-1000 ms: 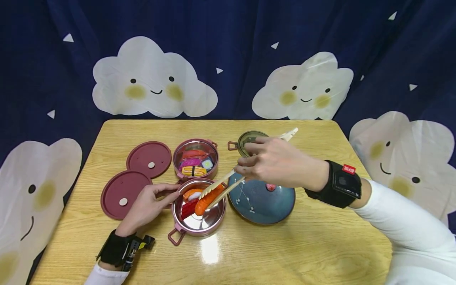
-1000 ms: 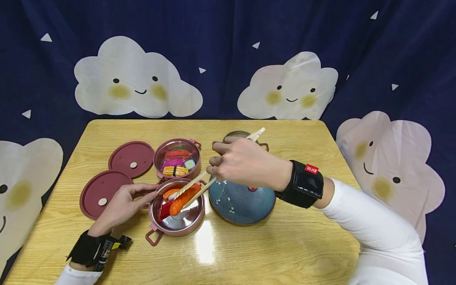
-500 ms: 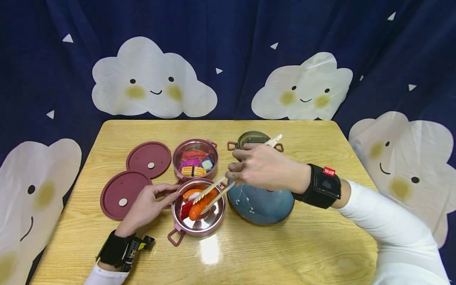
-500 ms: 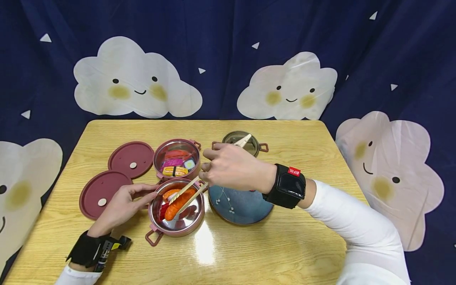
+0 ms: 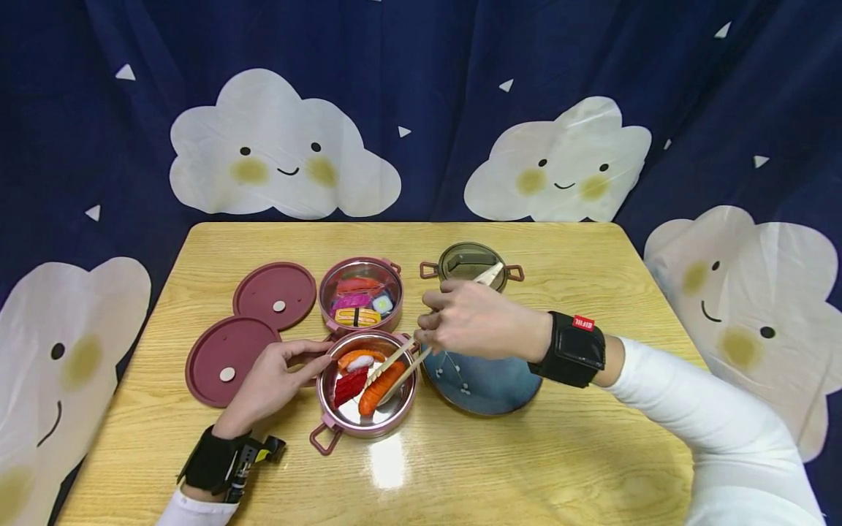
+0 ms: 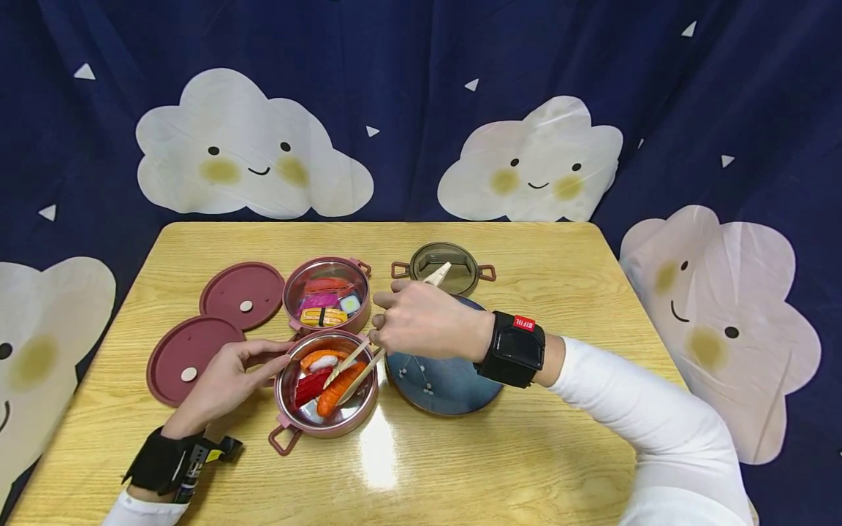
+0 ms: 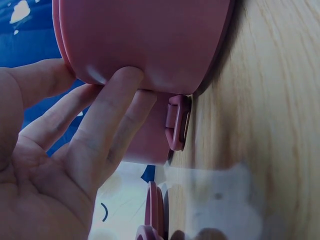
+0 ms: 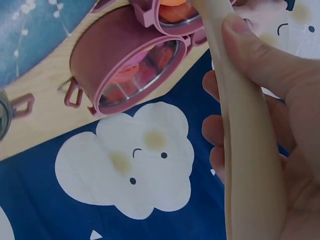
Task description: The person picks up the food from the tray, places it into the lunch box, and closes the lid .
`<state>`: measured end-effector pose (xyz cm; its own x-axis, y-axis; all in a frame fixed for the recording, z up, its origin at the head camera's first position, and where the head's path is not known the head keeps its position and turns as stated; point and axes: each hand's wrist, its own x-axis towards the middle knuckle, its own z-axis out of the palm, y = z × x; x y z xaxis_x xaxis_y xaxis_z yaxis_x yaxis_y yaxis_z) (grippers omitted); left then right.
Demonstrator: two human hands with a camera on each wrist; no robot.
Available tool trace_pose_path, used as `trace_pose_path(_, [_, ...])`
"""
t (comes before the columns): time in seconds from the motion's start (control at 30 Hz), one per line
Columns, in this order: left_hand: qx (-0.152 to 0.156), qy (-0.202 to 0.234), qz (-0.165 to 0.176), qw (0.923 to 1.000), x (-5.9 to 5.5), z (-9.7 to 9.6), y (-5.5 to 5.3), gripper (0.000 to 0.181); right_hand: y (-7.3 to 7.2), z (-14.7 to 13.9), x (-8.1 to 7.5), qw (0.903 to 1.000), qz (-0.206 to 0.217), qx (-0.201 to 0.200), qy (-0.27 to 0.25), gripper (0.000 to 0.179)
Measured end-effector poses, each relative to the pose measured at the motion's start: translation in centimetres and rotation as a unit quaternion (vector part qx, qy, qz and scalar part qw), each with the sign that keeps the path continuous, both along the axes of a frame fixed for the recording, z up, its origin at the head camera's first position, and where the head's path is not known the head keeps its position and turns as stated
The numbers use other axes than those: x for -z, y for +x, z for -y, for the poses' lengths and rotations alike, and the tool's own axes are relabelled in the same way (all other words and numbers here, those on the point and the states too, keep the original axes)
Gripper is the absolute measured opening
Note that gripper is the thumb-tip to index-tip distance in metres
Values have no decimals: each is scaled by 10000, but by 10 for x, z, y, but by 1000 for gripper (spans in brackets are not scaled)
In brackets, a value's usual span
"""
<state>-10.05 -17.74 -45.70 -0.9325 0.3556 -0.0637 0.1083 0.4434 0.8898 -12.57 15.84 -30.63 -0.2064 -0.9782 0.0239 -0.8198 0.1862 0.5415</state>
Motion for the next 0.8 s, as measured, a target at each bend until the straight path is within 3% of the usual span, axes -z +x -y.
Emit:
trace_pose_path(0.33, [29,231,146,9996,-1,0,1,30,-5,2,13,9999,9,-149,-82,14])
trace_pose_path(0.8, [-31,47,53,10000,-1,-1,1,30,-10,6,16,9997,-18,-194,-161,18])
